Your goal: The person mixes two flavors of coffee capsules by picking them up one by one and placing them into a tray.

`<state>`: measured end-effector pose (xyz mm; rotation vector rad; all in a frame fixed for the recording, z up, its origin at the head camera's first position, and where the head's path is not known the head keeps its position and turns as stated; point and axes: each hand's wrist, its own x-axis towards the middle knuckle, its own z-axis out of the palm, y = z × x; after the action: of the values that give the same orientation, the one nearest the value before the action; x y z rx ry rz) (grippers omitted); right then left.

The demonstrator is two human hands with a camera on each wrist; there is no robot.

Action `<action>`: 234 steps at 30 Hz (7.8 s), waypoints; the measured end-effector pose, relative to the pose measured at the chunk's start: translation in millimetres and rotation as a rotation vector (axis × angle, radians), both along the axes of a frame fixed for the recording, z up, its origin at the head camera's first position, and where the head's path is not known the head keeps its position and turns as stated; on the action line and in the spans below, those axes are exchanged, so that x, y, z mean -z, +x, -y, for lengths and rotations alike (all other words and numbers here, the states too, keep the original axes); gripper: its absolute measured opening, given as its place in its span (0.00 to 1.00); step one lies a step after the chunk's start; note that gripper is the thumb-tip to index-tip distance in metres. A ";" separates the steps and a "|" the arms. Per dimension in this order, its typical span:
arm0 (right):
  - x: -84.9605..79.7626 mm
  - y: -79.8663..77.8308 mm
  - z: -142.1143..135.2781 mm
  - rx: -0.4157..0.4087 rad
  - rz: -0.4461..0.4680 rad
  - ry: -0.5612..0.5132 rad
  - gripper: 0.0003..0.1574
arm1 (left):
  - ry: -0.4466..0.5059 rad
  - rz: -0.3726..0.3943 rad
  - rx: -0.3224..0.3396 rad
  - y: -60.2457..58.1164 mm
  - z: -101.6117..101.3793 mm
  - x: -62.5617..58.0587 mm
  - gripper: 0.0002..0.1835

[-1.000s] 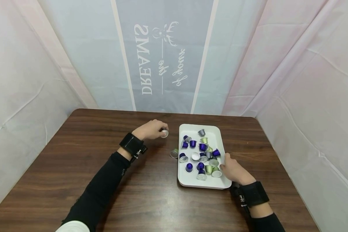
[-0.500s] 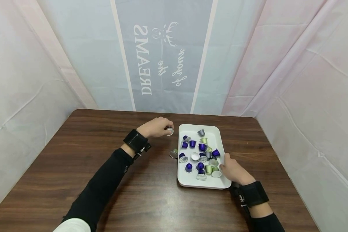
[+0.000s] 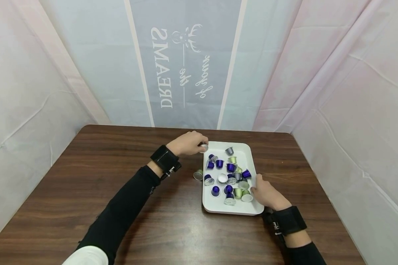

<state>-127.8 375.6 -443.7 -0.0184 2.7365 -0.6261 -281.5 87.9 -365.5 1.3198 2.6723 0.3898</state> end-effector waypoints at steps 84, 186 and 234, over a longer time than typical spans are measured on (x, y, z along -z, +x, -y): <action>1.0 -2.8 -3.1 0.002 0.039 -0.006 0.31 | -0.108 0.008 0.069 2.2 -78.1 20.1 0.16; -1.2 -2.5 -0.7 0.006 0.025 0.030 0.29 | -0.054 0.098 0.009 55.9 27.8 68.0 0.08; 0.1 -1.5 -0.6 -0.001 0.010 0.011 0.29 | 0.007 0.104 -0.115 35.2 49.2 45.3 0.10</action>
<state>-129.3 376.2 -443.7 -0.0144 2.7298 -0.6097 -246.3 38.8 -410.8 1.1182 2.6699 0.4678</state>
